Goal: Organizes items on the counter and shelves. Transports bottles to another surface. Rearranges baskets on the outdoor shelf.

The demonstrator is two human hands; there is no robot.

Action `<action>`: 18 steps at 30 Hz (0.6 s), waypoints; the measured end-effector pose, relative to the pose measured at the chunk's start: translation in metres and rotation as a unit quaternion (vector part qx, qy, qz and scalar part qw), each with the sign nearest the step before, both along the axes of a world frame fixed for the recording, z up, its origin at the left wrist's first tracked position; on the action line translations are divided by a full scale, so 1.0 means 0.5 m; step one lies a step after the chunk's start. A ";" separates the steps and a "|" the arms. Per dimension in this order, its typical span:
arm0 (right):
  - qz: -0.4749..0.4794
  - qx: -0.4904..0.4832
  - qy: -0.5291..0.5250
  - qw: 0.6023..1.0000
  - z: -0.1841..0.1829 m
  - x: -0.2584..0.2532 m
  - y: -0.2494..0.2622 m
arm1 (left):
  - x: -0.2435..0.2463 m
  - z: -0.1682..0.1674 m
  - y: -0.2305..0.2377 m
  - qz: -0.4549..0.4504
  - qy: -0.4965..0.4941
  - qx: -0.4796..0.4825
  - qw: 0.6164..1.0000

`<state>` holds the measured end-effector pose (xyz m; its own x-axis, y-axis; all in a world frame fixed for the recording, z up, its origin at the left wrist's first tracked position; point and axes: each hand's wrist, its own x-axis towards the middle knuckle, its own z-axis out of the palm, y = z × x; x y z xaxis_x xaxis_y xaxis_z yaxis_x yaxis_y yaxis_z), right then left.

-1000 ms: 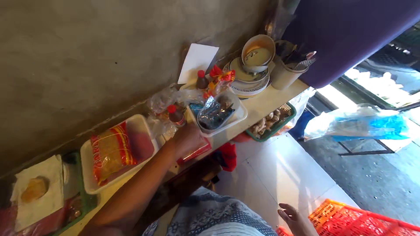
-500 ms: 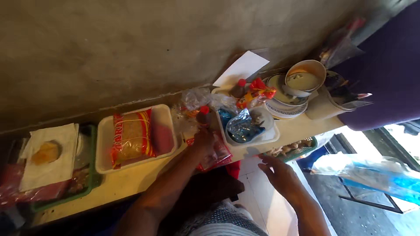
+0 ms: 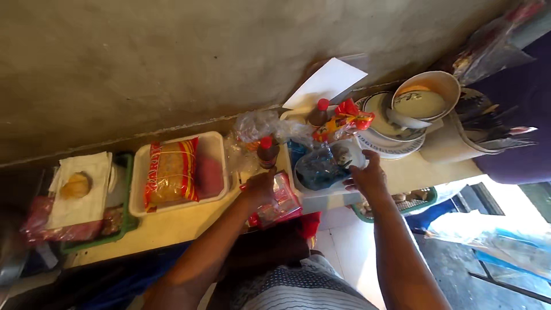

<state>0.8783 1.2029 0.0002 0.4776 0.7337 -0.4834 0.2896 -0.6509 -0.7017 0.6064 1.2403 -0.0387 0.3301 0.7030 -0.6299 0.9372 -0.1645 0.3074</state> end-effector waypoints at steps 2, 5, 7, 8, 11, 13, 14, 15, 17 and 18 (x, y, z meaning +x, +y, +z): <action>0.018 -0.019 -0.010 1.000 -0.001 0.005 0.008 | -0.020 -0.022 0.009 0.028 -0.046 -0.027 0.998; 0.028 0.001 -0.016 0.999 -0.007 0.014 0.003 | -0.033 -0.028 0.019 0.056 -0.093 -0.052 0.993; 0.035 0.033 -0.013 0.999 -0.012 0.018 -0.004 | -0.032 0.000 0.013 0.031 -0.084 -0.048 0.995; 0.037 0.050 -0.011 0.998 -0.012 0.022 -0.007 | -0.027 0.020 0.006 0.020 -0.075 -0.047 0.996; 0.021 0.085 0.018 0.996 -0.013 0.041 -0.010 | -0.008 0.080 -0.028 0.010 -0.034 -0.053 0.998; 0.005 0.094 0.063 0.994 -0.002 0.058 -0.011 | -0.004 0.116 -0.050 -0.001 -0.001 -0.054 0.999; 0.000 0.098 0.087 0.991 0.011 0.069 -0.013 | -0.006 0.133 -0.057 -0.002 0.006 -0.048 0.999; -0.004 0.105 0.110 0.988 0.024 0.084 -0.017 | -0.008 0.155 -0.063 0.004 0.005 -0.035 0.999; 0.010 0.135 0.135 0.982 0.043 0.127 -0.042 | -0.017 0.206 -0.072 0.035 -0.017 0.011 0.999; 0.015 0.153 0.138 0.979 0.049 0.151 -0.057 | -0.025 0.231 -0.072 0.058 -0.039 0.041 0.997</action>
<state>0.9537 1.1744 0.0248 0.3355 0.8759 -0.3469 0.0785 -0.3929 -0.9162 0.5939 1.2043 0.0768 0.2888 0.7871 -0.5451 0.9252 -0.0829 0.3704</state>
